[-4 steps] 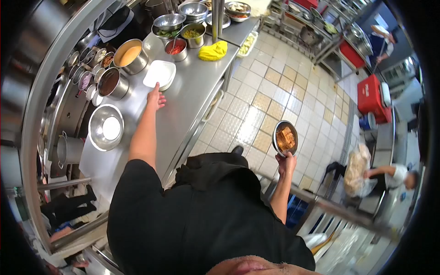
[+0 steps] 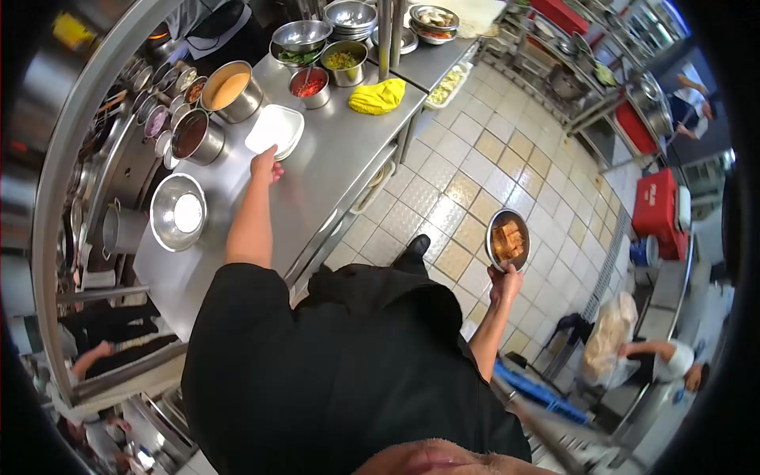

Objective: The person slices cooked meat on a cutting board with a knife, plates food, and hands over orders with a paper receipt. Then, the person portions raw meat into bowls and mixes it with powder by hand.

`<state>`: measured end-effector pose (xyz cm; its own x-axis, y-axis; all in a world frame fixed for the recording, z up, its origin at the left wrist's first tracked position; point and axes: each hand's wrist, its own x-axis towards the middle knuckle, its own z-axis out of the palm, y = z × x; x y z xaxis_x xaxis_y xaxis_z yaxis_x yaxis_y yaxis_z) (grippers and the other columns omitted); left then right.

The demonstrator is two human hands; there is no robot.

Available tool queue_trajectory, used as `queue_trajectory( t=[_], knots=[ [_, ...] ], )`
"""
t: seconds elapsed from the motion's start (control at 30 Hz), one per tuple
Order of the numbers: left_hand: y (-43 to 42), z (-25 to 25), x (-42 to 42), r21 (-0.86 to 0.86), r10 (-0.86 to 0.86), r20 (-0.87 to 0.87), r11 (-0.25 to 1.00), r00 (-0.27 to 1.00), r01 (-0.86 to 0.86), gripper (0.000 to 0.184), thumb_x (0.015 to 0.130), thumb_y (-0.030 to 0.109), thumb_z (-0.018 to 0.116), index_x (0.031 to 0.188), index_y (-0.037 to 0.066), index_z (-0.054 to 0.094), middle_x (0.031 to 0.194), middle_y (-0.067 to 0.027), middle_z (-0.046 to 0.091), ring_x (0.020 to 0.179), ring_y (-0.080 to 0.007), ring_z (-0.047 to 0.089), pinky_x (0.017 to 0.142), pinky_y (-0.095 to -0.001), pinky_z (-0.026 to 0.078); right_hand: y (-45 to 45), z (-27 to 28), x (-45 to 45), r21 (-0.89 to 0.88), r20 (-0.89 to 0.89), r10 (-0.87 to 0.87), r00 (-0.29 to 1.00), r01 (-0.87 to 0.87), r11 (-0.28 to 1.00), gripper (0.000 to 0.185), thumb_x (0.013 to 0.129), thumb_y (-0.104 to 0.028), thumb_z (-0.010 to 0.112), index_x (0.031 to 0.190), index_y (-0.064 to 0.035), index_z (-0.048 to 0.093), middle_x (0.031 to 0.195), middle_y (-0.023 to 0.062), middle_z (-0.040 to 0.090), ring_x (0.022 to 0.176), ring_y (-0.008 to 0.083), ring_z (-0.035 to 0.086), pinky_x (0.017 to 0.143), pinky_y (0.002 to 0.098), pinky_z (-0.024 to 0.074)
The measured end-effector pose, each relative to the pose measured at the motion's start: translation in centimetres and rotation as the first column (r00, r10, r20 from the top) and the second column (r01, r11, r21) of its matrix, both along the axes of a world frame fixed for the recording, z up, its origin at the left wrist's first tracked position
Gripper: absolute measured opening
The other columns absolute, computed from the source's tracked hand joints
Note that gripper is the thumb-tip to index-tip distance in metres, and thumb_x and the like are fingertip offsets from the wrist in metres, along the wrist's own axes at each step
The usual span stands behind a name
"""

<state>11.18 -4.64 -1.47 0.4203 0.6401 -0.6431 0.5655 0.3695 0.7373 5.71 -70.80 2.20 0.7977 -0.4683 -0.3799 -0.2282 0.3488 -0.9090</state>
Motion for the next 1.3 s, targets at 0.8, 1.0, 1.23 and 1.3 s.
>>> queue_trajectory(
  t=[0.8, 1.0, 1.23, 1.3],
  knots=[
    [-4.4, 6.1, -6.3, 0.425, 0.502, 0.176, 0.737, 0.846, -0.526, 0.026, 0.087, 0.022, 0.064, 0.099, -0.001, 0.058, 0.074, -0.0081, 0.06, 0.048, -0.0157, 0.05, 0.041, -0.0264, 0.042, 4.7, 2.2, 66.3, 0.048, -0.005, 0.49, 0.872, -0.489, 0.871, 0.029, 0.083, -0.002, 0.049, 0.111, 0.0029, 0.042, 0.087, 0.0191, 0.062, 0.056, 0.027, 0.064, 0.049, 0.0357, 0.0597],
    [-16.7, 10.1, -1.3, 0.494, 0.552, 0.104, 0.693, 0.827, -0.525, 0.037, 0.085, 0.023, 0.062, 0.114, 0.001, 0.054, 0.084, -0.008, 0.061, 0.062, -0.0149, 0.057, 0.045, -0.0264, 0.046, 13.3, -1.9, 82.4, -0.03, -0.053, 0.62, 0.783, -0.621, 0.783, 0.022, 0.092, -0.011, 0.051, 0.104, 0.007, 0.055, 0.085, 0.016, 0.064, 0.063, 0.0269, 0.065, 0.054, 0.0356, 0.0593],
    [-30.7, 14.2, 7.1, 0.661, 0.711, -0.202, 0.606, 0.674, -0.442, 0.031, 0.086, 0.013, 0.056, 0.112, -0.004, 0.056, 0.082, -0.0222, 0.065, 0.06, -0.0306, 0.065, 0.043, -0.0393, 0.05, 18.1, -7.5, 92.4, 0.207, -0.003, 0.837, 0.548, -0.818, 0.536, 0.035, 0.09, -0.021, 0.063, 0.115, -0.0007, 0.051, 0.093, 0.0131, 0.064, 0.072, 0.0257, 0.063, 0.063, 0.0358, 0.0567],
    [-33.8, 14.4, 7.2, 0.718, 0.713, -0.295, 0.605, 0.636, -0.345, 0.029, 0.086, 0.013, 0.056, 0.11, -0.003, 0.057, 0.083, -0.0261, 0.065, 0.066, -0.0375, 0.066, 0.052, -0.0449, 0.052, 18.7, -2.0, 87.7, 0.008, -0.158, 0.667, 0.728, -0.675, 0.738, 0.032, 0.089, -0.027, 0.066, 0.11, -0.0047, 0.054, 0.09, 0.0107, 0.063, 0.071, 0.0235, 0.062, 0.062, 0.034, 0.053]
  ],
)
